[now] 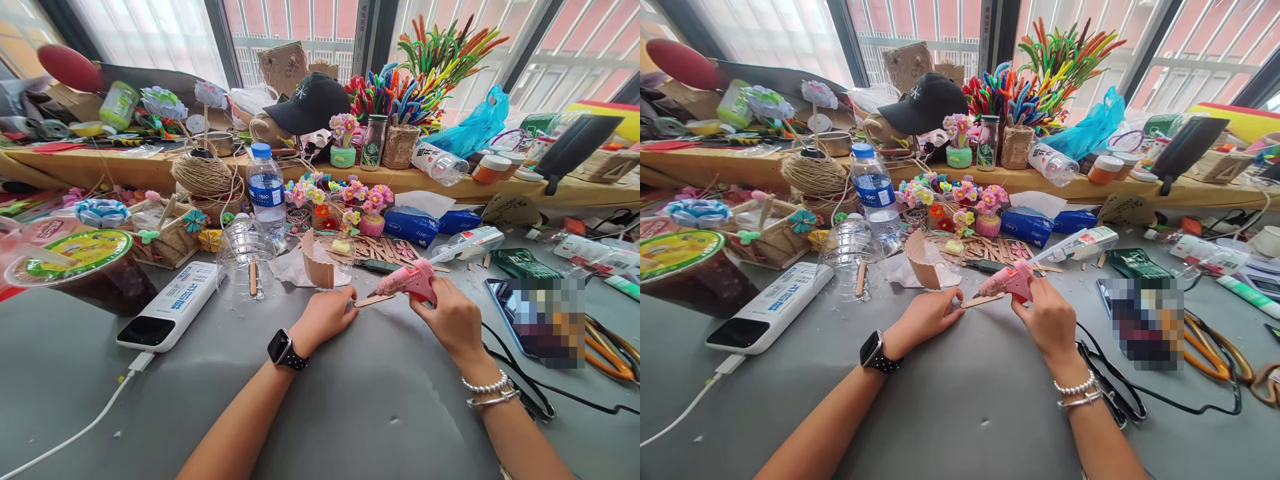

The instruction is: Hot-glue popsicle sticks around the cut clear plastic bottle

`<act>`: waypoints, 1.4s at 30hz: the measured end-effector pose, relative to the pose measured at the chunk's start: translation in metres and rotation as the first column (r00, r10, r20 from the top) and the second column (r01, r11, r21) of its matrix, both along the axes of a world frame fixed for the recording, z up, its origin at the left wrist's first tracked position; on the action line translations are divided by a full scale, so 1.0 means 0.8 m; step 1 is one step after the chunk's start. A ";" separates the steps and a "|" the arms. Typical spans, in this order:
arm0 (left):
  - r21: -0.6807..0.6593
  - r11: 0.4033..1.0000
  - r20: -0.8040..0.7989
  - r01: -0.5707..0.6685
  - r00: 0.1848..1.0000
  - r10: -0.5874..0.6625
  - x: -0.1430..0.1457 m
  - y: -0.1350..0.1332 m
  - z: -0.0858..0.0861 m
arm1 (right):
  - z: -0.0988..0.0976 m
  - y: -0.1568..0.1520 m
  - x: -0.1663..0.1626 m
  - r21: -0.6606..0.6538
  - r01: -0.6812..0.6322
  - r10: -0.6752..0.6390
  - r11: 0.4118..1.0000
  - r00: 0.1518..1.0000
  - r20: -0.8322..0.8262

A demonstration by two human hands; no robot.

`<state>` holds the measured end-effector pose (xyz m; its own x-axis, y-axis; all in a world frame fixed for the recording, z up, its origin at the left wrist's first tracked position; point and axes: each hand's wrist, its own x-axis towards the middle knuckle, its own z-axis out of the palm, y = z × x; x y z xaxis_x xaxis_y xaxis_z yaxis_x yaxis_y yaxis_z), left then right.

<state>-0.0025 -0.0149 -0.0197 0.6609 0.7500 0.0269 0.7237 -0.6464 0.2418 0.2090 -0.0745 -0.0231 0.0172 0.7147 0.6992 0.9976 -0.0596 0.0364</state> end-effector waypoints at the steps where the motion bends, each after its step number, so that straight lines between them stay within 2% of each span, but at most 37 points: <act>1: -0.004 1.000 -0.004 -0.001 1.000 0.001 0.000 0.000 0.000 | 0.000 0.000 0.001 -0.012 0.017 -0.018 1.000 0.999 -0.046; 9: -0.036 0.999 -0.018 -0.006 1.000 0.006 0.001 -0.002 0.005 | 0.006 0.002 0.008 -0.081 0.087 -0.108 0.993 0.945 -0.307; 17: -0.047 0.999 -0.028 -0.021 0.999 0.020 0.002 -0.002 0.007 | 0.014 0.002 0.008 -0.142 0.094 -0.148 0.985 0.885 -0.441; 23: -0.045 0.999 -0.017 -0.019 1.000 0.018 0.001 -0.002 0.004 | 0.016 0.002 0.008 -0.179 0.105 -0.180 0.978 0.859 -0.479; 27: -0.061 0.998 -0.027 -0.035 0.999 0.033 0.002 -0.002 0.006 | 0.014 0.002 0.012 -0.155 0.108 -0.166 0.982 0.885 -0.436; 32: -0.045 0.999 -0.015 -0.016 1.000 0.016 0.001 -0.002 0.005 | 0.008 0.002 0.020 -0.143 0.074 -0.108 0.987 0.961 -0.253; 42: -0.015 1.000 -0.001 0.006 1.000 -0.006 0.000 0.000 0.003 | 0.005 0.000 0.024 -0.193 0.104 -0.129 0.976 0.984 -0.123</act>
<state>-0.0024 -0.0153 -0.0170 0.6656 0.7461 0.0151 0.7200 -0.6473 0.2501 0.2283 -0.0744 -0.0192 0.1926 0.8189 0.5407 0.9806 -0.1808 -0.0755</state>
